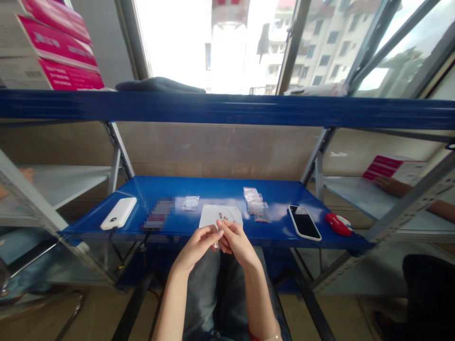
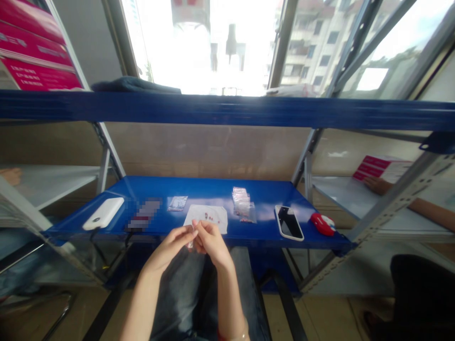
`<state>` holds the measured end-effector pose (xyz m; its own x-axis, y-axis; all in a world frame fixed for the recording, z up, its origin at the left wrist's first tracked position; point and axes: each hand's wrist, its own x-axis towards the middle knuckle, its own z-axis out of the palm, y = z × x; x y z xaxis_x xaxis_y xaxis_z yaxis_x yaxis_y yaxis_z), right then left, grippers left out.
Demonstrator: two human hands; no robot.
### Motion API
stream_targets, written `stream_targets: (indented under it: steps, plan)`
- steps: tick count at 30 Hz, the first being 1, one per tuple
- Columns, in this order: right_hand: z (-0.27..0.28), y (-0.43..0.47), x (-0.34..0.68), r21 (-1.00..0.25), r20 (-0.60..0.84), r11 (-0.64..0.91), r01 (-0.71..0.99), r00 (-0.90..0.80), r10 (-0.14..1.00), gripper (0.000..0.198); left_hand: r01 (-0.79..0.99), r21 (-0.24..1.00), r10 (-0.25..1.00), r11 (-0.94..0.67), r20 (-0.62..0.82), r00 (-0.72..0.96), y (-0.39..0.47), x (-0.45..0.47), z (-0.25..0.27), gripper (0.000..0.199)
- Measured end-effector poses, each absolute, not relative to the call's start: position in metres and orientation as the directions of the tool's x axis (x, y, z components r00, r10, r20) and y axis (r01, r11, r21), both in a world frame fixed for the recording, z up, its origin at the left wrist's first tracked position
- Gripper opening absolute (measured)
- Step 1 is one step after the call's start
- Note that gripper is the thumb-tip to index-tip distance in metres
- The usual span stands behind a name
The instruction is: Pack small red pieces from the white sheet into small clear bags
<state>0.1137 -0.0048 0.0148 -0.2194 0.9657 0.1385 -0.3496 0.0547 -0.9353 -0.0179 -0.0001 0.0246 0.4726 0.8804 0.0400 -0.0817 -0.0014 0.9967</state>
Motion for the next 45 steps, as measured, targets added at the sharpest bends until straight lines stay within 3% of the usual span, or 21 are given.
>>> stream_targets:
  steps: [12,20,24,29,33,36,37,40,43,45]
  plan:
    - [0.014,-0.002,0.11,-0.921,0.089,-0.03,-0.388,-0.285,0.954,0.048,-0.164,0.986,0.903,0.021,0.052,0.426,0.001,-0.022,0.025,0.029]
    - [0.012,-0.002,0.112,-0.898,0.151,-0.028,-0.439,-0.367,0.918,0.042,-0.381,0.921,0.914,0.076,0.088,0.396,0.007,-0.021,0.012,0.033]
    - [0.012,-0.004,0.114,-0.895,0.19,-0.008,-0.446,-0.398,0.898,0.04,-0.398,0.912,0.899,0.105,0.084,0.43,0.007,-0.019,0.009,0.03]
    - [0.011,-0.003,0.116,-0.879,0.2,0.002,-0.476,-0.365,0.909,0.037,-0.385,0.916,0.951,0.108,0.017,0.308,0.007,-0.017,0.012,0.032]
    - [0.003,0.004,0.119,-0.944,0.152,0.101,-0.313,-0.143,0.978,0.041,-0.127,0.971,0.967,-0.2,0.217,0.135,0.007,-0.018,0.015,0.026]
    - [0.0,0.007,0.124,-0.99,0.111,0.107,-0.095,-0.044,0.993,0.042,0.164,0.892,0.906,-0.42,0.404,0.122,0.006,-0.019,0.015,0.003]
    - [0.0,0.006,0.125,-0.993,0.109,0.108,-0.039,-0.043,0.993,0.041,0.244,0.849,0.883,-0.469,0.447,0.14,0.007,-0.019,0.013,0.005]
    - [0.004,0.001,0.124,-0.983,0.171,0.172,0.067,-0.028,0.985,0.04,0.419,0.74,0.848,-0.526,0.497,0.185,0.008,-0.017,0.008,0.025]
    - [0.007,-0.003,0.119,-0.961,0.242,0.238,0.141,0.011,0.97,0.041,0.499,0.691,0.849,-0.523,0.478,0.226,0.01,-0.016,0.004,0.031]
    - [0.008,-0.004,0.115,-0.965,0.213,0.208,0.16,0.015,0.977,0.042,0.533,0.663,0.846,-0.526,0.473,0.246,0.01,-0.016,0.004,0.034]
